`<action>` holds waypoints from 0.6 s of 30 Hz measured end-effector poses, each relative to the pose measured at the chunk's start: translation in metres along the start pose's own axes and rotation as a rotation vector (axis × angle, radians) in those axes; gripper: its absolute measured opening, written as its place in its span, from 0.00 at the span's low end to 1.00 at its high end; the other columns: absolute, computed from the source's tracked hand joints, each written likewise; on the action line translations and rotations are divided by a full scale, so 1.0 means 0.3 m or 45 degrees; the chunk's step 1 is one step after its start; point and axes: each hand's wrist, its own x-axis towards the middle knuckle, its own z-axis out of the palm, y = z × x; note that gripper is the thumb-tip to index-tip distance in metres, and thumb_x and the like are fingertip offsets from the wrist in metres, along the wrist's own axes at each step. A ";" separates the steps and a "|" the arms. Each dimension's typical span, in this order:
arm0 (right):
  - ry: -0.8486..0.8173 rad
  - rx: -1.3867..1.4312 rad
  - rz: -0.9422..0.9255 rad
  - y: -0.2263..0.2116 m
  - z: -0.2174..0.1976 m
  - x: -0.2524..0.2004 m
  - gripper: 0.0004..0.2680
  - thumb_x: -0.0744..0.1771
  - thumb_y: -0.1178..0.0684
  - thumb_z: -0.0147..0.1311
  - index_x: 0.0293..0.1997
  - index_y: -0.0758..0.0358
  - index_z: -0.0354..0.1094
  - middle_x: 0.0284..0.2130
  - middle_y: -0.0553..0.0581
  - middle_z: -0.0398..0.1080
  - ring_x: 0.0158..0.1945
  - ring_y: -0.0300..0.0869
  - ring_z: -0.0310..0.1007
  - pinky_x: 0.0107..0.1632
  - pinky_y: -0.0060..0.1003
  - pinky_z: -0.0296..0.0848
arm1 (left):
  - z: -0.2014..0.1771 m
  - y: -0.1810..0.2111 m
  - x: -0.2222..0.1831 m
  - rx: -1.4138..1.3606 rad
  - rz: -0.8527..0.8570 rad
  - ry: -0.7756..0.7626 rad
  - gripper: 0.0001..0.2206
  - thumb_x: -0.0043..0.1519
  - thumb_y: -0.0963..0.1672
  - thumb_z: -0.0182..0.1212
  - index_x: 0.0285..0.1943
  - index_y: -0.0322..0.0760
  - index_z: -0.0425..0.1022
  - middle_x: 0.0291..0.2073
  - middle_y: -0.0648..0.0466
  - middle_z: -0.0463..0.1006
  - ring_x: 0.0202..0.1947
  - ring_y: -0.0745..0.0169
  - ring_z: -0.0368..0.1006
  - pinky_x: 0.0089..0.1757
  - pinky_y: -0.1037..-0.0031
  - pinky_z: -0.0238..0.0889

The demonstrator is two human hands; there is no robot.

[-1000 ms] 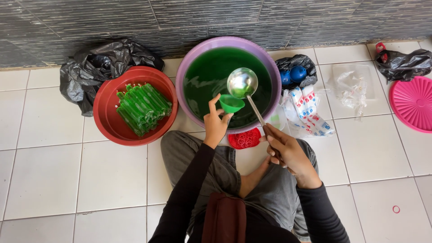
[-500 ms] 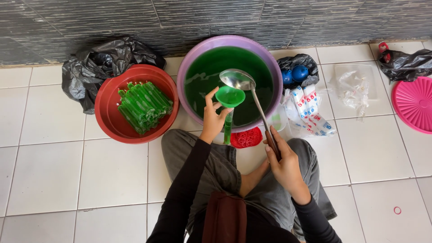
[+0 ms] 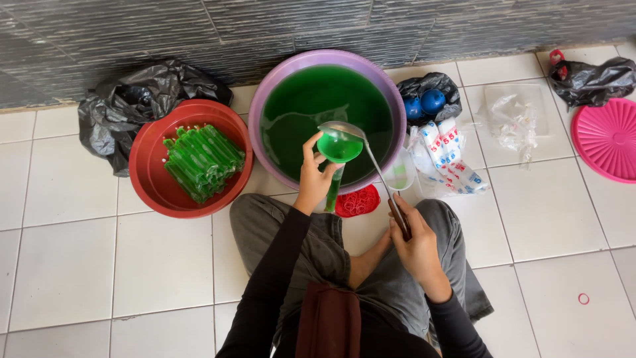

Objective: Filling small plastic tubes with green liquid using a ladle and funnel and sealing them with rubber bands.

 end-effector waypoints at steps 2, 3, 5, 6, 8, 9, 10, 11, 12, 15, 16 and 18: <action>0.019 0.006 0.020 -0.004 -0.012 -0.006 0.19 0.66 0.64 0.54 0.66 0.62 0.66 0.41 0.62 0.76 0.40 0.50 0.79 0.42 0.44 0.78 | 0.014 -0.012 -0.006 0.004 0.026 0.003 0.35 0.63 0.42 0.67 0.77 0.44 0.50 0.50 0.40 0.81 0.57 0.51 0.75 0.62 0.51 0.55; 0.032 0.013 0.031 -0.006 -0.018 -0.006 0.18 0.66 0.65 0.53 0.64 0.64 0.66 0.44 0.66 0.76 0.41 0.52 0.80 0.42 0.46 0.79 | 0.020 -0.017 -0.005 0.010 0.054 0.017 0.34 0.64 0.42 0.66 0.77 0.44 0.50 0.51 0.40 0.81 0.58 0.50 0.74 0.63 0.51 0.55; 0.040 0.009 0.059 0.010 -0.016 -0.016 0.18 0.66 0.64 0.54 0.65 0.61 0.66 0.42 0.63 0.77 0.41 0.52 0.80 0.41 0.45 0.79 | 0.034 -0.037 -0.004 0.017 0.067 0.012 0.34 0.64 0.41 0.65 0.77 0.43 0.50 0.51 0.40 0.81 0.58 0.49 0.74 0.63 0.49 0.55; 0.050 0.004 0.086 0.016 -0.014 -0.023 0.19 0.66 0.63 0.54 0.65 0.59 0.66 0.40 0.61 0.77 0.41 0.53 0.80 0.40 0.45 0.79 | 0.041 -0.047 -0.004 0.024 0.082 0.008 0.33 0.64 0.40 0.64 0.77 0.43 0.51 0.51 0.39 0.81 0.58 0.47 0.74 0.63 0.48 0.55; 0.054 0.013 0.090 0.017 -0.015 -0.023 0.18 0.66 0.64 0.54 0.65 0.61 0.66 0.40 0.63 0.77 0.41 0.55 0.80 0.40 0.46 0.79 | 0.047 -0.032 -0.008 0.026 0.079 0.003 0.33 0.65 0.40 0.63 0.77 0.42 0.50 0.52 0.39 0.80 0.59 0.47 0.73 0.63 0.47 0.55; 0.055 0.023 0.086 0.018 -0.014 -0.020 0.18 0.66 0.64 0.53 0.64 0.62 0.65 0.41 0.65 0.76 0.41 0.56 0.80 0.39 0.47 0.80 | 0.048 -0.024 -0.007 0.029 0.080 0.006 0.32 0.65 0.40 0.63 0.77 0.42 0.50 0.53 0.39 0.80 0.59 0.48 0.72 0.63 0.47 0.54; 0.052 0.024 0.090 0.030 -0.009 -0.022 0.18 0.66 0.64 0.53 0.64 0.62 0.65 0.41 0.65 0.76 0.41 0.56 0.80 0.39 0.47 0.80 | 0.048 -0.035 -0.005 0.031 0.075 0.005 0.32 0.65 0.40 0.63 0.77 0.42 0.50 0.53 0.39 0.80 0.59 0.48 0.72 0.63 0.47 0.54; 0.061 0.036 0.079 0.042 -0.004 -0.025 0.18 0.65 0.65 0.54 0.63 0.63 0.67 0.44 0.65 0.76 0.41 0.55 0.80 0.40 0.47 0.80 | 0.047 -0.046 -0.003 0.013 0.072 0.010 0.33 0.65 0.41 0.63 0.77 0.42 0.49 0.54 0.37 0.78 0.60 0.45 0.71 0.63 0.45 0.54; 0.073 0.045 0.073 0.052 0.000 -0.032 0.17 0.65 0.66 0.55 0.61 0.63 0.68 0.47 0.65 0.76 0.42 0.53 0.80 0.41 0.46 0.80 | 0.050 -0.056 -0.003 -0.007 0.066 0.010 0.33 0.65 0.42 0.63 0.78 0.42 0.48 0.55 0.36 0.77 0.62 0.41 0.70 0.63 0.42 0.53; 0.042 0.044 0.173 0.048 -0.003 -0.037 0.17 0.65 0.63 0.56 0.61 0.61 0.68 0.43 0.65 0.77 0.37 0.55 0.81 0.36 0.47 0.80 | 0.049 -0.029 -0.003 0.002 0.051 0.007 0.33 0.66 0.41 0.63 0.78 0.40 0.47 0.53 0.38 0.79 0.62 0.43 0.70 0.64 0.41 0.48; 0.038 0.046 0.176 0.043 0.000 -0.033 0.17 0.65 0.63 0.56 0.61 0.61 0.68 0.43 0.65 0.77 0.37 0.55 0.81 0.36 0.47 0.80 | 0.048 -0.021 0.002 0.005 0.047 0.008 0.33 0.66 0.41 0.63 0.78 0.40 0.47 0.53 0.38 0.79 0.62 0.43 0.70 0.64 0.41 0.48; 0.067 0.121 0.278 0.034 0.003 -0.029 0.17 0.65 0.62 0.57 0.62 0.60 0.68 0.38 0.64 0.78 0.35 0.55 0.81 0.32 0.45 0.79 | 0.050 -0.008 0.009 -0.014 0.055 -0.036 0.34 0.65 0.41 0.63 0.78 0.42 0.47 0.53 0.39 0.80 0.63 0.43 0.68 0.65 0.42 0.47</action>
